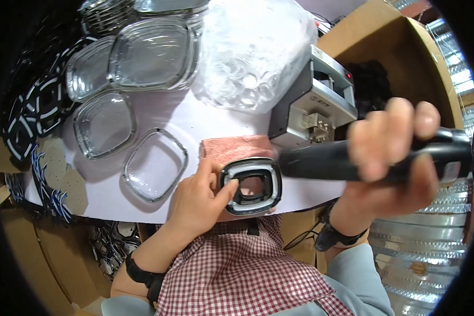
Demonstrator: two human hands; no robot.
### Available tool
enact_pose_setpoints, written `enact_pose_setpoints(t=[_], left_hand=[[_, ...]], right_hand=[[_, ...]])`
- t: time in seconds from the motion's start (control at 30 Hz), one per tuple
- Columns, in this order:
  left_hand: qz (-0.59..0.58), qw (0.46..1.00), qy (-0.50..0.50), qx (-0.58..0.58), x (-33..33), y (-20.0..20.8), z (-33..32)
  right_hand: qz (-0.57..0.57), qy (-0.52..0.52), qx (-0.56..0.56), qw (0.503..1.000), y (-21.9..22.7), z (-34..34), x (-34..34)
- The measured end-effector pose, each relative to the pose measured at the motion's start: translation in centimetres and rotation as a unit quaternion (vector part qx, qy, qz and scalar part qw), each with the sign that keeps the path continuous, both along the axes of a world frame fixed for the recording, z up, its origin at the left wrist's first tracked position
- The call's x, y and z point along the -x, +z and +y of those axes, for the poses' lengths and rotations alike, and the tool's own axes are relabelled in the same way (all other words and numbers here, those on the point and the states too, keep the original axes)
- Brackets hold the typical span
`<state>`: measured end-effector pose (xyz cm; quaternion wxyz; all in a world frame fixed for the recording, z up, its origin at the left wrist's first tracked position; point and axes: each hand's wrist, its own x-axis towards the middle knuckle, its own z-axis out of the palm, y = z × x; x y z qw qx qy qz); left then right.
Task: Assembling electronic components into plastic housings using an electric screwdriver.
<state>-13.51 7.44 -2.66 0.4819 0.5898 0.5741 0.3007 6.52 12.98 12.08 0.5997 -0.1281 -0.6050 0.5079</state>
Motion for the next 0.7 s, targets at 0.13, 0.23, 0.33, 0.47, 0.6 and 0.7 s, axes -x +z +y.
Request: enact_pose_setpoints(t=[0.13,0.23,0.33,0.47,0.6,0.7], left_hand=[[-0.017,1.000,-0.002,-0.008,0.0,-0.3,0.2],[-0.026,1.000,0.002,0.010,-0.2,-0.5,0.4],[-0.064,0.996,0.000,0.056,-0.2,-0.1,0.5],[-0.085,0.995,0.017,0.041,-0.1,-0.9,0.1],[-0.105,0.991,0.026,0.073,0.1,-0.7,0.0],[-0.049,0.998,-0.010,0.032,0.2,-0.4,0.4]], right_hand=[[-0.041,-0.159,-0.056,0.985,0.5,0.4,-7.4],[-0.005,-0.249,-0.061,0.966,-1.2,1.3,-8.4],[-0.029,-0.265,-0.039,0.963,-2.6,1.7,-7.8],[-0.159,-0.077,-0.099,0.979,-2.0,2.3,-8.1],[-0.127,-0.226,-0.074,0.963,-2.9,1.7,-5.6],[-0.138,-0.222,-0.083,0.962,-2.8,0.4,-6.4]])
